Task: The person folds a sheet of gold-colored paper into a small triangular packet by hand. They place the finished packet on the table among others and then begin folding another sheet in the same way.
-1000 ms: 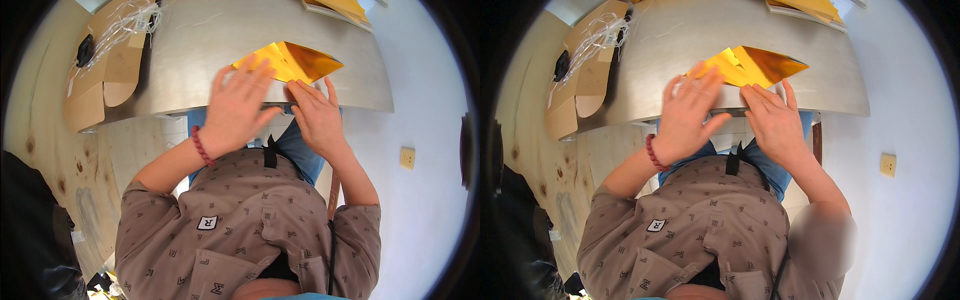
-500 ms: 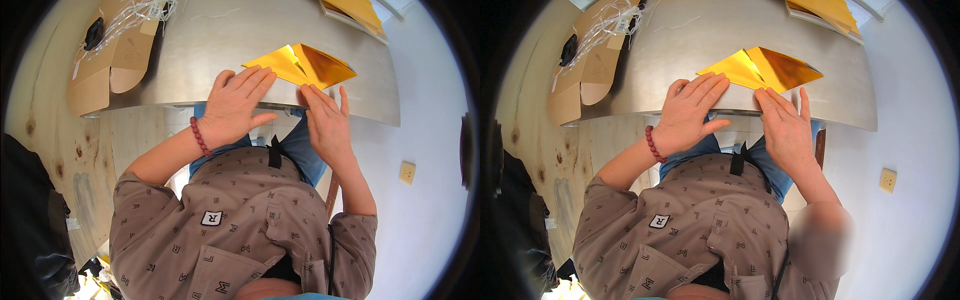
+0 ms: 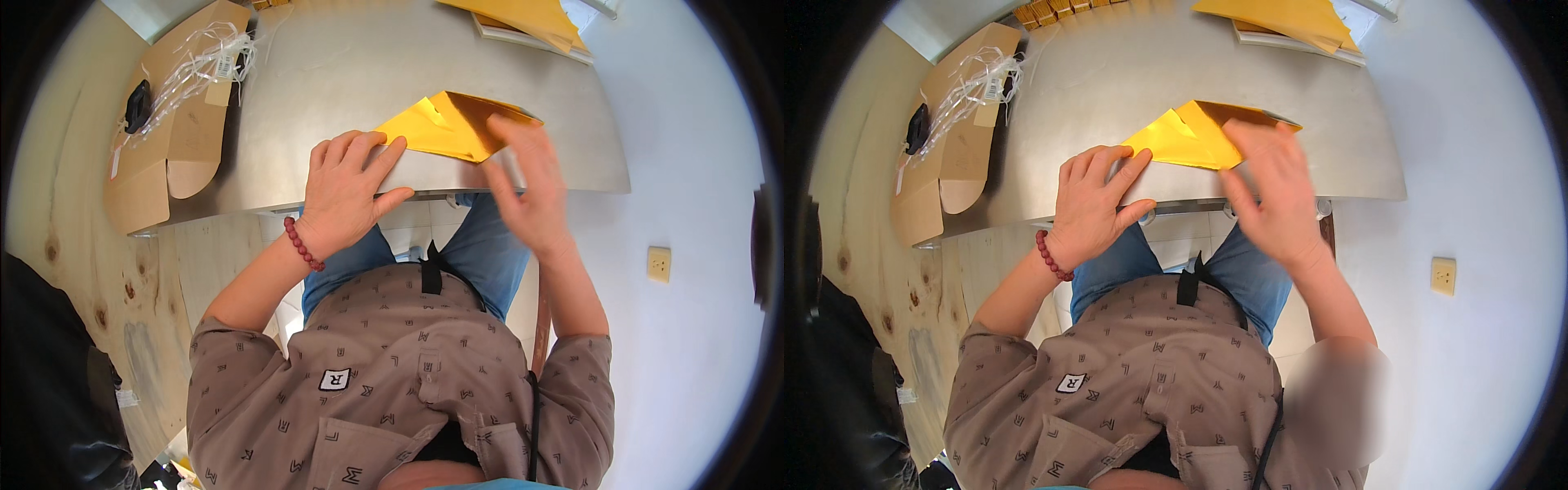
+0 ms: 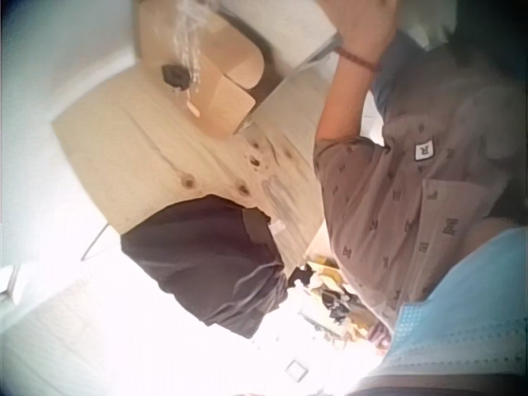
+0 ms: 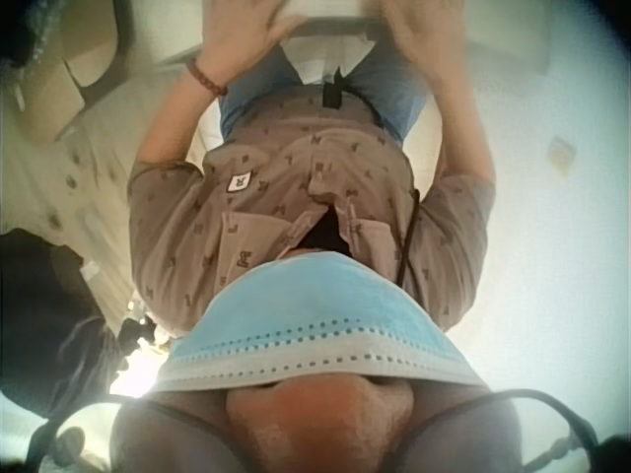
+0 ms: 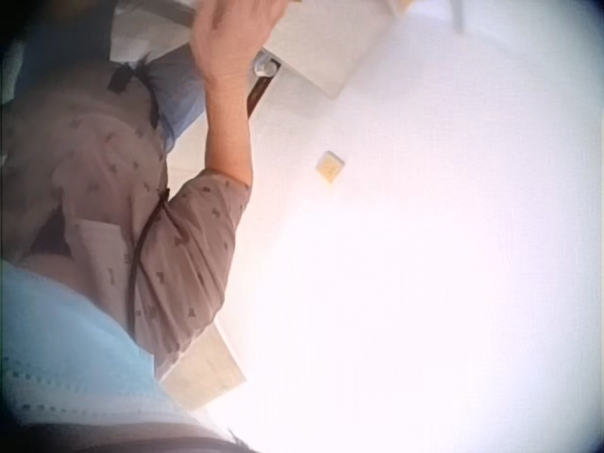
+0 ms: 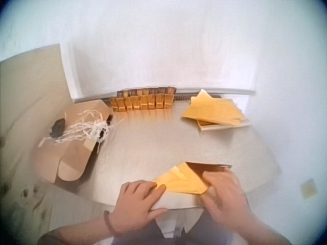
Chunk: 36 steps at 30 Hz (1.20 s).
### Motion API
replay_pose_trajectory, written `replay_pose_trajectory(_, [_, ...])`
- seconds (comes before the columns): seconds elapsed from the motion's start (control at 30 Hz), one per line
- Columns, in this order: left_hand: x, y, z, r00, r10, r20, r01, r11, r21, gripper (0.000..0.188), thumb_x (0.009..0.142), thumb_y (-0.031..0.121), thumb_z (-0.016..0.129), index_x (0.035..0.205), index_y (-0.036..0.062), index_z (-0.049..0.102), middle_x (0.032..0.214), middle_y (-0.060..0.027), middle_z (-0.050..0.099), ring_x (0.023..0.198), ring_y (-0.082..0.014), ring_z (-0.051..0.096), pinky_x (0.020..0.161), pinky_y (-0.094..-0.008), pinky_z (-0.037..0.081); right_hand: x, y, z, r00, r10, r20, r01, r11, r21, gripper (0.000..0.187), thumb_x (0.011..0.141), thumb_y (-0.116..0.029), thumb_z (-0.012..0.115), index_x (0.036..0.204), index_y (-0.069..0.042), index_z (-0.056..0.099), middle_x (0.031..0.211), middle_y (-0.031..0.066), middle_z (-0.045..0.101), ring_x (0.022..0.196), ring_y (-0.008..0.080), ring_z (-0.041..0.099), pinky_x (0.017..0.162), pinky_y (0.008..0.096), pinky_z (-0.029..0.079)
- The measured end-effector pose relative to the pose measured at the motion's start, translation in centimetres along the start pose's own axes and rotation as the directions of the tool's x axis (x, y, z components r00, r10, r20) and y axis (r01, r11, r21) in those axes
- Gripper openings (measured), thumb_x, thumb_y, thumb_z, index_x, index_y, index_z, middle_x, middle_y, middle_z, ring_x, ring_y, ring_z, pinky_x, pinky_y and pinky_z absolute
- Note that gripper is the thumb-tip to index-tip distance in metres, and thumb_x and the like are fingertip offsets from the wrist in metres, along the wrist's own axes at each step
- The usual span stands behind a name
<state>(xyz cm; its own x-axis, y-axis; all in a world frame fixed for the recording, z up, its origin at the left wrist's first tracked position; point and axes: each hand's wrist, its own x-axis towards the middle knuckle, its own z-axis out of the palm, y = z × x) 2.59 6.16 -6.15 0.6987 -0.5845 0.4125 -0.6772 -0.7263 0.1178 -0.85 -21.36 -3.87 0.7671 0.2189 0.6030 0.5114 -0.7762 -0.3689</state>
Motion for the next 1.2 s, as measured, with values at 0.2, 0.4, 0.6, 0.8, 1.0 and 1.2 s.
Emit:
replay_pose_trajectory(0.2, [-0.3, -0.5, -0.1, 0.998, 0.042, -0.046, -0.045, 0.998, -0.049, 0.053, 0.09, 0.045, 0.073, 0.133, 0.0144, 0.065, 0.131, -0.0067, 0.059, 0.125, -0.0273, 0.052, 0.104, -0.0436, 0.039, 3.1, 4.2, -0.9, 0.987, 0.127, 0.102, -0.13, 0.991, 0.022, 0.054, 0.091, -0.03, 0.076, 0.134, -0.001, 0.062, 0.134, 0.0178, 0.066, 0.125, 0.0368, 0.057, 0.109, 0.0451, 0.042])
replay_pose_trajectory(0.4, [-2.0, -1.2, -0.3, 0.989, 0.098, -0.114, -0.119, 0.975, -0.187, 0.035, 0.083, 0.023, 0.081, 0.116, 0.0132, 0.071, 0.118, -0.0026, 0.066, 0.113, -0.0236, 0.06, 0.101, -0.0407, 0.043, -1.0, 2.6, -0.2, 0.949, -0.043, 0.312, 0.071, 0.994, -0.078, 0.06, 0.084, -0.037, 0.082, 0.132, -0.005, 0.064, 0.138, 0.0133, 0.064, 0.137, 0.0322, 0.051, 0.123, 0.0558, 0.029])
replay_pose_trajectory(0.6, [-1.6, -1.3, -1.4, 0.991, -0.023, -0.135, -0.038, 0.899, -0.437, 0.018, 0.086, 0.006, 0.078, 0.103, 0.0086, 0.074, 0.098, -0.0037, 0.071, 0.092, -0.0221, 0.066, 0.088, -0.0335, 0.05, -1.1, 2.2, -0.9, 0.951, -0.05, 0.305, 0.047, 0.999, 0.018, 0.035, 0.091, -0.014, 0.073, 0.126, -0.008, 0.068, 0.123, 0.0094, 0.071, 0.122, 0.0279, 0.062, 0.119, 0.0512, 0.037])
replay_pose_trajectory(0.8, [3.0, -3.3, -3.2, 0.926, -0.309, 0.216, 0.312, 0.305, -0.9, 0.014, 0.099, 0.011, 0.07, 0.11, 0.0024, 0.072, 0.096, -0.0019, 0.074, 0.088, -0.0078, 0.066, 0.076, -0.0236, 0.052, 3.1, 2.5, -1.8, 0.92, 0.275, 0.279, -0.358, 0.881, 0.31, 0.032, 0.098, -0.008, 0.056, 0.129, -0.004, 0.066, 0.099, 0.016, 0.073, 0.088, 0.0228, 0.07, 0.085, 0.0318, 0.054])
replay_pose_trajectory(1.0, [5.4, -1.5, 0.2, 0.965, -0.121, -0.231, 0.054, 0.959, -0.278, 0.023, 0.095, 0.011, 0.067, 0.117, 0.0045, 0.071, 0.125, -0.0145, 0.069, 0.122, -0.0366, 0.059, 0.102, -0.0431, 0.049, 4.7, 4.2, 2.7, 0.948, 0.237, 0.213, -0.255, 0.965, 0.056, 0.038, 0.096, -0.009, 0.051, 0.131, -0.009, 0.065, 0.106, 0.0167, 0.07, 0.097, 0.0338, 0.066, 0.09, 0.042, 0.054])
replay_pose_trajectory(1.2, [5.8, 2.0, 4.3, 0.998, -0.058, 0.019, 0.06, 0.987, -0.151, 0.046, 0.099, 0.023, 0.065, 0.135, -0.005, 0.059, 0.144, -0.0226, 0.058, 0.14, -0.0398, 0.049, 0.119, -0.0502, 0.036, 2.6, 5.9, 3.8, 0.98, 0.137, 0.144, -0.128, 0.989, -0.069, 0.036, 0.094, -0.011, 0.06, 0.129, -0.008, 0.067, 0.115, 0.0155, 0.065, 0.114, 0.0357, 0.06, 0.099, 0.0447, 0.051])
